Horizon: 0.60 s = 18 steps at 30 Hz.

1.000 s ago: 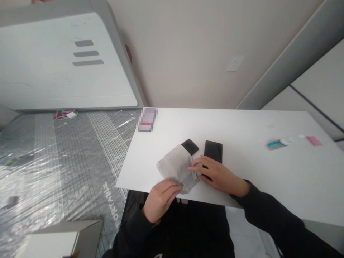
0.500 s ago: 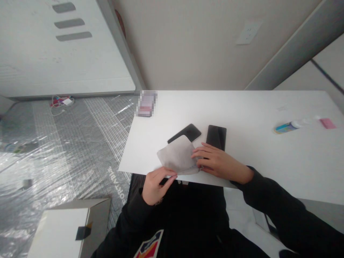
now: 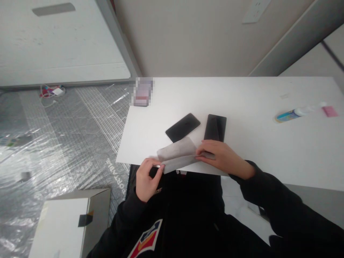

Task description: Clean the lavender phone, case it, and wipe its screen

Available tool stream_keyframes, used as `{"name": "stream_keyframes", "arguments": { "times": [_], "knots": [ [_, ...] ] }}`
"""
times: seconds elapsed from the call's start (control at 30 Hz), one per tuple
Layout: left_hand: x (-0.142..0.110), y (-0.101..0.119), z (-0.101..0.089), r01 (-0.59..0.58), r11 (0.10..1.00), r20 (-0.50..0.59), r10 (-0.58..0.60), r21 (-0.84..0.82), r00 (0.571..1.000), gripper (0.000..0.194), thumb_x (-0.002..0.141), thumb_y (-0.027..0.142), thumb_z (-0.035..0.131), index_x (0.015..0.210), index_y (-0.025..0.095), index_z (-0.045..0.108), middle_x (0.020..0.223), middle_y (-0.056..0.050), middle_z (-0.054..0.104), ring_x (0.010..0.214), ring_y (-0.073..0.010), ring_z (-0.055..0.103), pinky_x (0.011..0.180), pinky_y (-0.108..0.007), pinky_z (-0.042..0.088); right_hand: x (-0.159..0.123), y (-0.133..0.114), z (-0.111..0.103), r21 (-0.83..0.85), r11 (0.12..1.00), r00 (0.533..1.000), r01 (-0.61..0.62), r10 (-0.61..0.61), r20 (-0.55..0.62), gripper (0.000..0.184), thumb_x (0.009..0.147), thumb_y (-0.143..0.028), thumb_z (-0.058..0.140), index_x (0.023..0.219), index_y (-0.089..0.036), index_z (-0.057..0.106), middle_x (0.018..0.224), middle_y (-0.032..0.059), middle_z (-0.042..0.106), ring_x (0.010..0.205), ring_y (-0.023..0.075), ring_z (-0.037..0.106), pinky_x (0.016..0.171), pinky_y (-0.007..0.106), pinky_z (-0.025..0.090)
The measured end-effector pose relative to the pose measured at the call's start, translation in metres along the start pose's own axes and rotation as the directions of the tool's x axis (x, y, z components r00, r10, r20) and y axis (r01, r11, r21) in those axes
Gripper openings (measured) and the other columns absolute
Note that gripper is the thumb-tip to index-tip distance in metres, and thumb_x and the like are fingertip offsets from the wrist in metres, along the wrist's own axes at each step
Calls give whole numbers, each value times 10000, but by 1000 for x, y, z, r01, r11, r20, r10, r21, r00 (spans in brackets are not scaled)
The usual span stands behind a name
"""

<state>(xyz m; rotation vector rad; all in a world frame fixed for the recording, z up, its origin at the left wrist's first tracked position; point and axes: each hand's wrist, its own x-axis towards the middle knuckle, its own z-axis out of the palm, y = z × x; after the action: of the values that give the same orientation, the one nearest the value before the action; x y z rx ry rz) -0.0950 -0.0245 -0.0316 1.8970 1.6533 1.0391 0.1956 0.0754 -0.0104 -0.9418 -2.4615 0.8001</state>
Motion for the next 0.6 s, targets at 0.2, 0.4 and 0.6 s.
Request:
{"name": "stream_keyframes", "arguments": {
  "times": [0.2, 0.4, 0.6],
  "knots": [
    [20, -16, 1, 37, 979, 15, -41, 200, 999, 65, 961, 245, 656, 907, 207, 653, 1046, -71, 690, 1020, -276, 585, 925, -458, 478, 34, 6, 18, -151, 979, 982, -141, 118, -148, 73, 956, -222, 659, 1025, -201, 673, 992, 86, 734, 913, 285, 702, 809, 417, 565],
    [36, -17, -2, 22, 947, 71, -48, 321, 996, 324, 989, 331, 614, 1273, 175, 606, 1200, -138, 618, 1092, -323, 560, 957, -520, 487, 34, 9, 26, -201, 971, 974, -128, 85, -210, 202, 962, -208, 630, 1158, -172, 659, 1141, 139, 691, 1081, 332, 662, 934, 478, 559],
    [53, -10, 7, -50, 965, 273, -24, 258, 962, 216, 883, 253, 749, 1063, 203, 639, 1256, -130, 598, 1122, -330, 548, 981, -517, 493, 40, 9, 31, -172, 985, 994, -5, -14, -108, 375, 921, -242, 716, 1286, -199, 639, 1297, 143, 630, 1196, 331, 609, 1037, 527, 529]
  ]
}}
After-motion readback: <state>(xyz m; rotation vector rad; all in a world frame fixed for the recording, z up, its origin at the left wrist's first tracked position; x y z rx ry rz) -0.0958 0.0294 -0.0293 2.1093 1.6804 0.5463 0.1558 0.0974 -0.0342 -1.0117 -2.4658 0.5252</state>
